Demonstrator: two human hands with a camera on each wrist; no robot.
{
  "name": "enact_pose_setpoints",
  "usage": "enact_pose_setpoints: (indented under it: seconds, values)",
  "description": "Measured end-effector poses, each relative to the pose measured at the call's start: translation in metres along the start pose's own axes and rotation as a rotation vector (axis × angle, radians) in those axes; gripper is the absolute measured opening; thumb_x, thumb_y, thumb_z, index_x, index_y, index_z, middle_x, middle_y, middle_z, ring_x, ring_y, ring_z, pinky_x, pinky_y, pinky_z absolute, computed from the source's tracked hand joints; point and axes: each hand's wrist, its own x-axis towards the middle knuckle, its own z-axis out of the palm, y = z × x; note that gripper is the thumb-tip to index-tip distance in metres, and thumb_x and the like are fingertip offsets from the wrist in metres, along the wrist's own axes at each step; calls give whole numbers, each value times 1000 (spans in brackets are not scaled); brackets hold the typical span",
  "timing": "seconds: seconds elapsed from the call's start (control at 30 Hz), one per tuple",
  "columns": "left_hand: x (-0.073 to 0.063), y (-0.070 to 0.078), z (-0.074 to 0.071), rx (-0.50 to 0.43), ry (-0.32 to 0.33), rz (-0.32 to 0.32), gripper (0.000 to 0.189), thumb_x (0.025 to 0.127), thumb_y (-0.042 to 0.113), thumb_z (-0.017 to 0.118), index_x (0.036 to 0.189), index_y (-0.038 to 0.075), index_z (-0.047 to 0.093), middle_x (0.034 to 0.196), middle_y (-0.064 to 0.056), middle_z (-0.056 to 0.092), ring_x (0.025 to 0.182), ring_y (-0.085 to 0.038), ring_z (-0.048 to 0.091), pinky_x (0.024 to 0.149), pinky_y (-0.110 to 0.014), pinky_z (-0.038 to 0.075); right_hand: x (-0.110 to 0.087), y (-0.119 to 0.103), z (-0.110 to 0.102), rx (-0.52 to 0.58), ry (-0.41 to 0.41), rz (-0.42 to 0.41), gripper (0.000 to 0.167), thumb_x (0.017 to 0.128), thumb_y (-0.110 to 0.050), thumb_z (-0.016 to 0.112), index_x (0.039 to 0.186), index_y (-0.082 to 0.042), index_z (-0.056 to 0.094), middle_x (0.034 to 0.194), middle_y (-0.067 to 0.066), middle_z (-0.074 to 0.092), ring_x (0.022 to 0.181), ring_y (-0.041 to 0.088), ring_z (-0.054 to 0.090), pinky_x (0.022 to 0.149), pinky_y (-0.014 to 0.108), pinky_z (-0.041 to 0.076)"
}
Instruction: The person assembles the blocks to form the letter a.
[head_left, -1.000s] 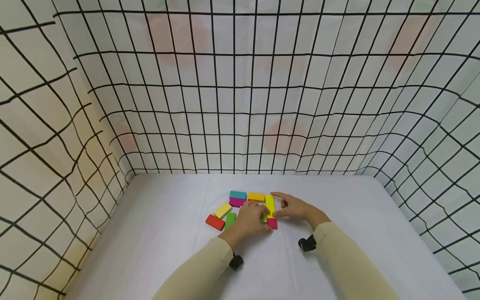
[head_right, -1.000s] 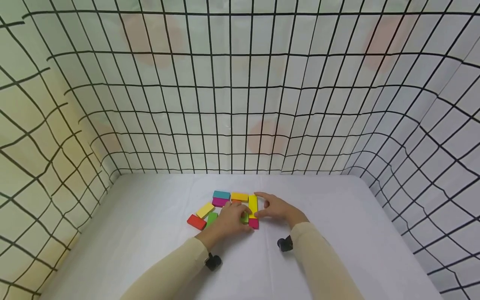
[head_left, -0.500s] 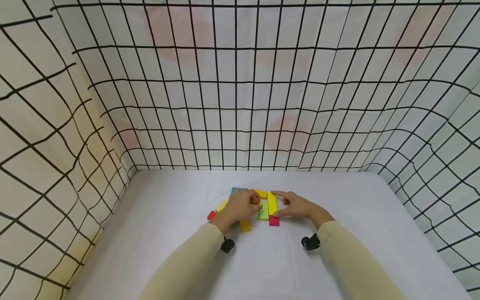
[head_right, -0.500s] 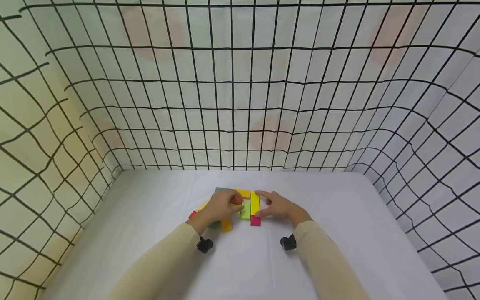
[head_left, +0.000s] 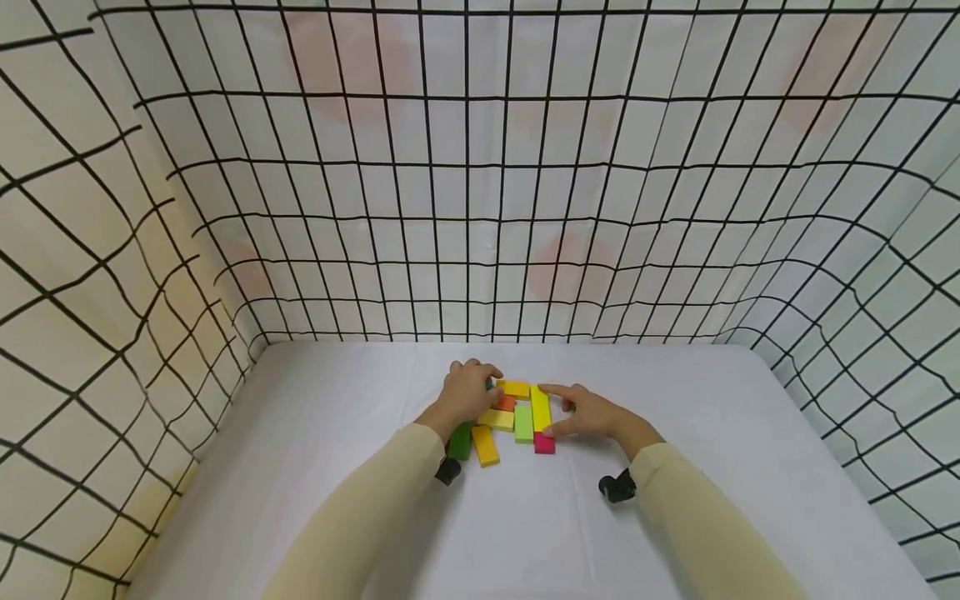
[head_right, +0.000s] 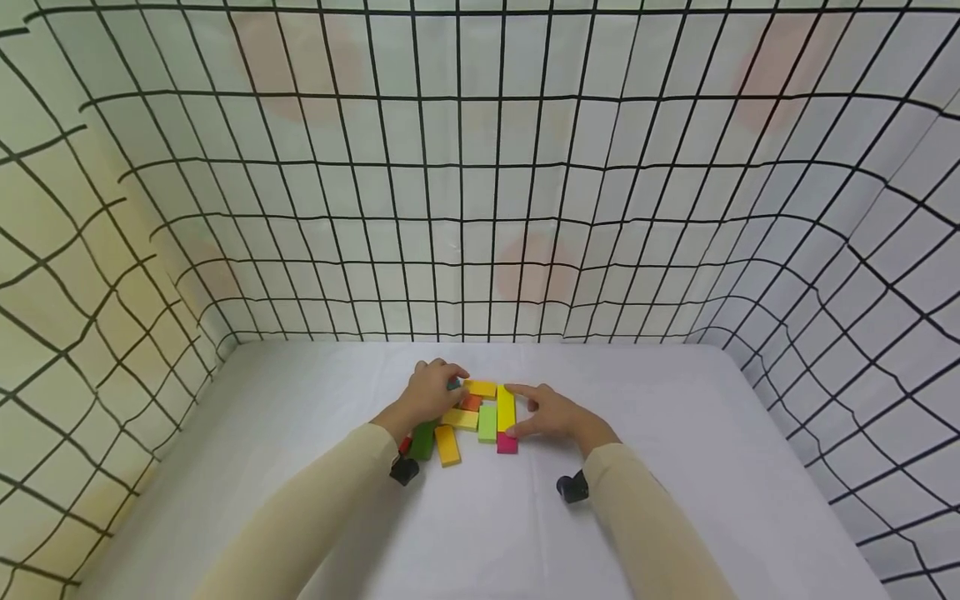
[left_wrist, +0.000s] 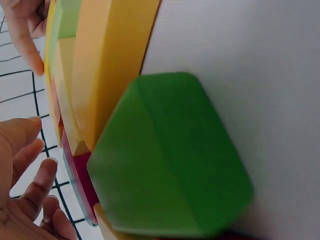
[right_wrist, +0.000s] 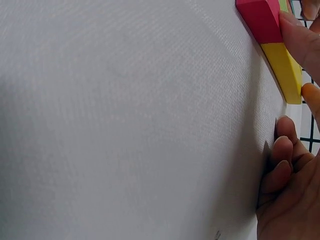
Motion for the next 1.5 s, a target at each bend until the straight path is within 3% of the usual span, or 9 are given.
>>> enact_pose_setpoints:
  seconds: [0.2,0.47,0.73,1.2,1.5]
  values:
    - [5,10,8,107,-7,6,34,99,42,63,128,26,70,130,-7,62,108,-29,46,93,-43,41,2,-1,2,3,4,24,93,74,-54,86,155,-41,41,121,8,53,111,26,50,98,51,49]
    - [8,20,19,194,107,-73,30,96,46,67,119,28,75,114,-3,64,101,-27,45,85,-40,38,3,0,1,9,7,29,93,74,-55,86,154,-42,41,121,7,53,112,26,50,99,52,49]
    - [12,24,20,157,127,-104,30,94,47,70,118,30,77,110,-3,64,100,-27,45,83,-39,37,1,-1,-1,3,6,33,93,73,-56,86,154,-43,41,122,7,52,112,26,50,97,50,48]
    - [25,18,28,44,110,-168,32,97,47,67,126,35,73,117,-4,67,101,-27,45,87,-40,38,1,0,-1,-8,-3,43,94,73,-56,86,154,-43,41,120,6,53,110,25,51,97,49,49]
    - [27,20,25,-10,112,-189,32,96,45,69,126,33,74,119,-7,66,103,-29,45,90,-41,39,3,1,0,-7,-2,33,93,74,-55,86,154,-42,42,115,5,52,107,24,50,93,46,49]
